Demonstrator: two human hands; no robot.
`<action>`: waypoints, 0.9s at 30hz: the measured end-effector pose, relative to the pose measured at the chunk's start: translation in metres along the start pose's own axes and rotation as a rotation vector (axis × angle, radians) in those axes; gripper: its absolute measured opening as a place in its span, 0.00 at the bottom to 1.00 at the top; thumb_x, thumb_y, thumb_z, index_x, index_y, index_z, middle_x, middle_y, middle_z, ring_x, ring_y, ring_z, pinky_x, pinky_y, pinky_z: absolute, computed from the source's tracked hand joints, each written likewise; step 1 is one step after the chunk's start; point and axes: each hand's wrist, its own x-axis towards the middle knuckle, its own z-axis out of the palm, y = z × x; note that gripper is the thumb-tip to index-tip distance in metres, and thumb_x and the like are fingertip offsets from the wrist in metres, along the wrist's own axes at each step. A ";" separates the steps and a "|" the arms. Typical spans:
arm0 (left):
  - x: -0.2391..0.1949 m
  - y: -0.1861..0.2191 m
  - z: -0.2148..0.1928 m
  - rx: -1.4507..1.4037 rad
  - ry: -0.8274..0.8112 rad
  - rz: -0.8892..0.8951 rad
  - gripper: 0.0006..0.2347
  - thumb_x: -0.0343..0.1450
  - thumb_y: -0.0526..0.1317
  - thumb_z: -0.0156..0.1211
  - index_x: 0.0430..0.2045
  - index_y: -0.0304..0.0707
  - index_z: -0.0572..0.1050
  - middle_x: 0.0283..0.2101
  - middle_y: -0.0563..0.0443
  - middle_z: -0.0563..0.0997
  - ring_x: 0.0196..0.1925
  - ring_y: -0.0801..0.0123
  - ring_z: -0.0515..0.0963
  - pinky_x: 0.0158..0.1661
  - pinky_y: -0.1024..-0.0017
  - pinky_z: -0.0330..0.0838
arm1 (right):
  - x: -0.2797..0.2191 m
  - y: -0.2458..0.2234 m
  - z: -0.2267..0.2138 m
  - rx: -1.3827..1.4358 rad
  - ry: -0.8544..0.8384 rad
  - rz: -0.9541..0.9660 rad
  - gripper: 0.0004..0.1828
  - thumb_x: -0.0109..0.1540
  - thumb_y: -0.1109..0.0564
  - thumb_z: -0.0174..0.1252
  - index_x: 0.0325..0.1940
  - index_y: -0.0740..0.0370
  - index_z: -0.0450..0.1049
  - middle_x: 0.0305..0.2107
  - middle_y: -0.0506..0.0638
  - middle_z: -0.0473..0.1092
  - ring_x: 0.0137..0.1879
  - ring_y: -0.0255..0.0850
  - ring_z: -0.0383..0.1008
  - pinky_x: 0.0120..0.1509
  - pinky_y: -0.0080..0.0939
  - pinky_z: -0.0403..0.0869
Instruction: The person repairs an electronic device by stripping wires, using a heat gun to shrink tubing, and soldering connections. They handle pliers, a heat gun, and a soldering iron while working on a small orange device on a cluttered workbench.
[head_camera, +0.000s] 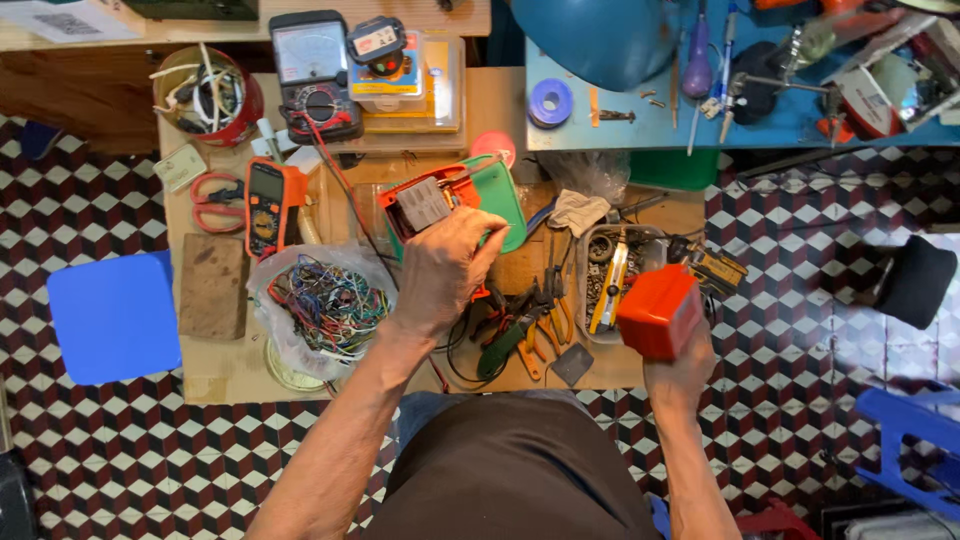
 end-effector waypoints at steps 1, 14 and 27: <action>0.001 0.001 0.002 -0.014 -0.034 -0.023 0.04 0.72 0.36 0.65 0.37 0.38 0.77 0.36 0.47 0.82 0.37 0.56 0.84 0.36 0.63 0.77 | 0.002 0.008 -0.001 -0.117 0.022 0.041 0.24 0.58 0.62 0.65 0.57 0.65 0.68 0.47 0.59 0.72 0.51 0.56 0.75 0.54 0.54 0.74; 0.005 0.011 0.004 -0.016 -0.183 -0.421 0.06 0.71 0.42 0.64 0.32 0.40 0.81 0.30 0.47 0.85 0.30 0.63 0.85 0.33 0.66 0.77 | 0.035 0.095 0.065 -0.479 -0.095 0.163 0.33 0.52 0.64 0.65 0.61 0.61 0.65 0.52 0.60 0.67 0.54 0.61 0.71 0.57 0.58 0.71; -0.013 -0.010 0.024 -0.326 -0.070 -0.323 0.15 0.73 0.33 0.61 0.55 0.41 0.74 0.42 0.44 0.87 0.44 0.65 0.88 0.42 0.71 0.83 | 0.067 -0.060 0.052 0.663 -0.487 0.412 0.20 0.66 0.48 0.57 0.45 0.69 0.79 0.32 0.52 0.75 0.38 0.38 0.74 0.44 0.36 0.73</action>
